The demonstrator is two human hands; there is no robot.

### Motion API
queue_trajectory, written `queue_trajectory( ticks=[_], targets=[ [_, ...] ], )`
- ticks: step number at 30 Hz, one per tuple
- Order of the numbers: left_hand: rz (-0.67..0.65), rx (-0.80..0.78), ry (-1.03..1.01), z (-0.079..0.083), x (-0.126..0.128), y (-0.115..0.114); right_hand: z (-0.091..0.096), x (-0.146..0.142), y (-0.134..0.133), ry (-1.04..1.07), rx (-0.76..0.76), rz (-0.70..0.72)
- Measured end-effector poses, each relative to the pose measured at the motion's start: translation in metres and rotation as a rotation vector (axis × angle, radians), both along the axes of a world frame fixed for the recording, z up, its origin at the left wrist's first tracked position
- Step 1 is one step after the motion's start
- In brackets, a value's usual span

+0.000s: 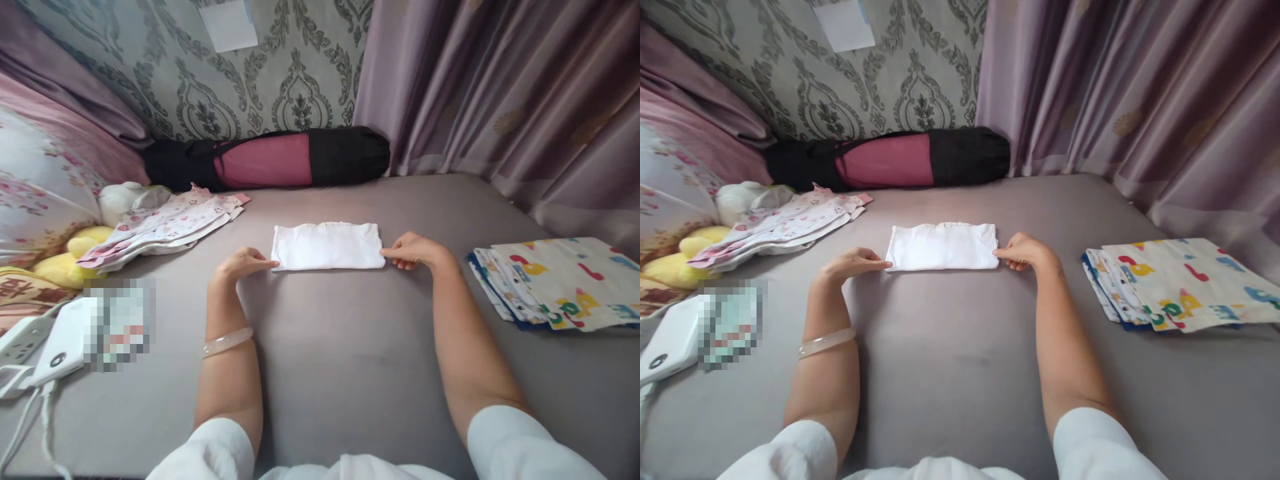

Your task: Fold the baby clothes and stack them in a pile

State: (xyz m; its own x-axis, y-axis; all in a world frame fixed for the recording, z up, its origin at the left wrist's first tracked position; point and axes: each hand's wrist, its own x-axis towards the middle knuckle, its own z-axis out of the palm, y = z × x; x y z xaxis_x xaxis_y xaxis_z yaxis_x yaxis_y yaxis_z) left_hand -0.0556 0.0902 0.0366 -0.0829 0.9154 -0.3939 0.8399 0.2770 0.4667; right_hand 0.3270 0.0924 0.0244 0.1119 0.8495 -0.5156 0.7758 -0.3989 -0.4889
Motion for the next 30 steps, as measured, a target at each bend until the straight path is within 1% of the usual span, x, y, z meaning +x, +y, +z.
queue_trajectory(
  ticks=[3, 7, 11, 14, 17, 20, 24, 27, 28, 30],
  targets=[
    [-0.055, -0.05, -0.067, -0.004, 0.002, 0.0, 0.001, -0.005, -0.005, 0.041, -0.079, 0.079],
    [-0.061, -0.04, -0.149, -0.004, 0.007, 0.0, 0.0, -0.01, -0.003, 0.042, -0.079, 0.138],
    [-0.038, 0.004, -0.232, -0.004, 0.008, -0.001, -0.003, -0.007, -0.001, 0.078, -0.065, 0.143],
    [-0.028, 0.02, -0.278, -0.01, 0.003, 0.001, -0.003, -0.003, 0.0, 0.099, -0.048, 0.111],
    [-0.042, -0.002, -0.31, -0.017, -0.004, 0.004, -0.005, 0.0, 0.001, 0.094, -0.042, 0.058],
    [-0.063, -0.021, -0.29, -0.02, -0.007, 0.006, -0.009, 0.001, 0.003, 0.073, -0.07, 0.062],
    [-0.072, -0.037, -0.221, -0.017, -0.008, 0.006, -0.01, 0.002, 0.004, 0.057, -0.083, 0.093],
    [-0.012, 0.026, -0.159, -0.012, -0.006, 0.006, -0.003, 0.0, 0.004, -0.005, -0.026, 0.085],
    [0.026, 0.081, -0.119, -0.011, -0.003, 0.007, 0.0, -0.004, 0.005, -0.056, 0.022, 0.081],
    [0.091, 0.248, -0.041, -0.01, 0.007, 0.01, 0.003, -0.015, 0.006, -0.192, 0.197, 0.069]
  ],
)
